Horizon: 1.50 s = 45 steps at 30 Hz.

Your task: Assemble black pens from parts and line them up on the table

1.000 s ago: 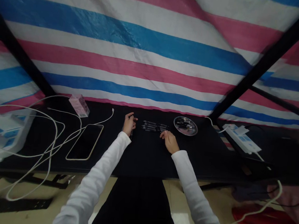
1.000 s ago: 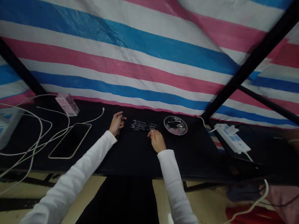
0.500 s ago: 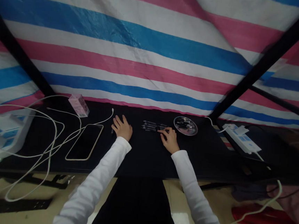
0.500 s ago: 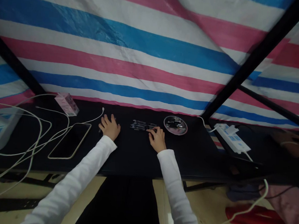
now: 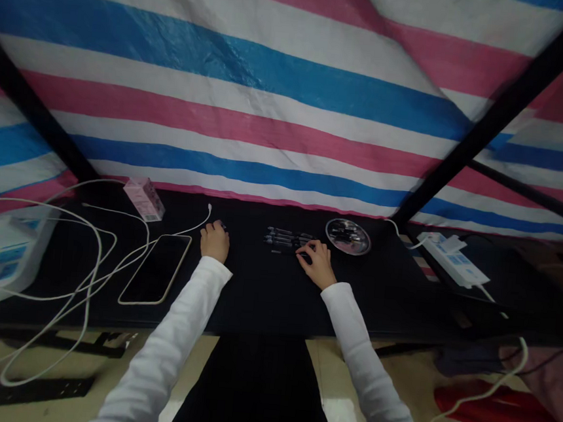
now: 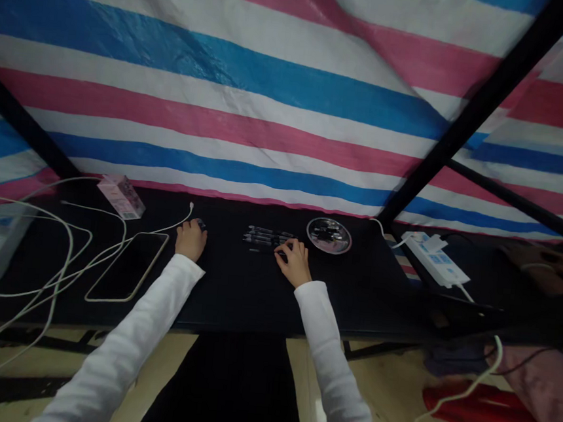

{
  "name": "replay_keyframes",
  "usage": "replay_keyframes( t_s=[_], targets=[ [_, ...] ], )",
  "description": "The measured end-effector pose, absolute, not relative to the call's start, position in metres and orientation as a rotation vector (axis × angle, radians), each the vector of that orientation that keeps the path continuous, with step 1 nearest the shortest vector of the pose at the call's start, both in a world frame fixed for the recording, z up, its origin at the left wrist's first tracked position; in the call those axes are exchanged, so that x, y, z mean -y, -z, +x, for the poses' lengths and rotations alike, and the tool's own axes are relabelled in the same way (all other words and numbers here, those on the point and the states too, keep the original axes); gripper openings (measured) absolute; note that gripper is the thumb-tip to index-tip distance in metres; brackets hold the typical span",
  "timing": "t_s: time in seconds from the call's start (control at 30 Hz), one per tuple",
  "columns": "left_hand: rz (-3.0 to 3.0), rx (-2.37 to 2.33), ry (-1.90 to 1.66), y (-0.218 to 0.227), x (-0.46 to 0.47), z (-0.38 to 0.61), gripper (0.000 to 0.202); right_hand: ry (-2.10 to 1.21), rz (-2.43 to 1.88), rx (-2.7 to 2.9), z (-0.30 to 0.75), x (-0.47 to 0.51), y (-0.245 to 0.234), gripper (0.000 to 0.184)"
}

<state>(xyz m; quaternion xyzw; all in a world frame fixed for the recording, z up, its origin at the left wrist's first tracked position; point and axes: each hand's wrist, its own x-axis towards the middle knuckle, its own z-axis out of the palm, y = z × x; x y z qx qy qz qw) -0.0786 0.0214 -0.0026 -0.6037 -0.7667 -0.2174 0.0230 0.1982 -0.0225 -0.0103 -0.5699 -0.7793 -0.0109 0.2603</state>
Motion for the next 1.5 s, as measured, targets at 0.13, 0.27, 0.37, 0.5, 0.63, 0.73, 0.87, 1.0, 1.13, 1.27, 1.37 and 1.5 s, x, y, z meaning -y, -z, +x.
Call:
replay_keyframes(
  t_s=[0.13,0.27,0.37,0.5,0.63,0.73,0.87,1.0,1.13,1.27,1.37,1.5],
  targets=[
    [-2.005,2.316,0.644,0.001,-0.019,-0.073,0.033,-0.002,-1.533,2.094,0.198,0.020,0.012,0.016],
    [-2.000,2.324,0.613,-0.002,-0.017,-0.062,0.032,-0.006,-1.536,2.091,0.199,0.017,0.013,0.016],
    [-1.906,2.290,0.669,-0.005,-0.014,-0.050,0.035,0.051,-1.558,2.074,0.202,0.016,0.012,0.016],
    [-2.204,1.935,0.834,-0.006,-0.009,-0.025,0.032,0.184,-1.660,1.952,0.208,0.014,0.010,0.019],
    [-2.722,1.398,0.829,0.001,-0.007,-0.002,0.029,0.261,-1.738,1.885,0.213,0.014,0.009,0.020],
    [-2.729,1.383,0.860,0.008,-0.008,0.004,0.025,0.306,-1.782,1.859,0.216,0.015,0.010,0.020],
    [-2.679,1.466,0.769,0.012,-0.009,-0.001,0.022,0.341,-1.816,1.883,0.218,0.016,0.011,0.016],
    [-2.699,1.463,0.739,0.013,-0.008,-0.003,0.025,0.300,-1.746,1.954,0.215,0.017,0.011,0.016],
    [-2.798,1.378,0.797,0.012,-0.006,-0.001,0.026,0.218,-1.632,2.011,0.206,0.019,0.009,0.016],
    [-2.894,1.257,0.882,0.010,-0.003,0.002,0.027,0.144,-1.525,2.045,0.197,0.022,0.007,0.014],
    [-2.901,1.245,0.969,0.009,-0.001,0.002,0.028,0.127,-1.507,2.025,0.191,0.025,0.005,0.015],
    [-2.924,1.285,1.044,0.006,0.000,0.002,0.026,0.087,-1.458,1.979,0.196,0.026,-0.002,0.020]
  ],
)
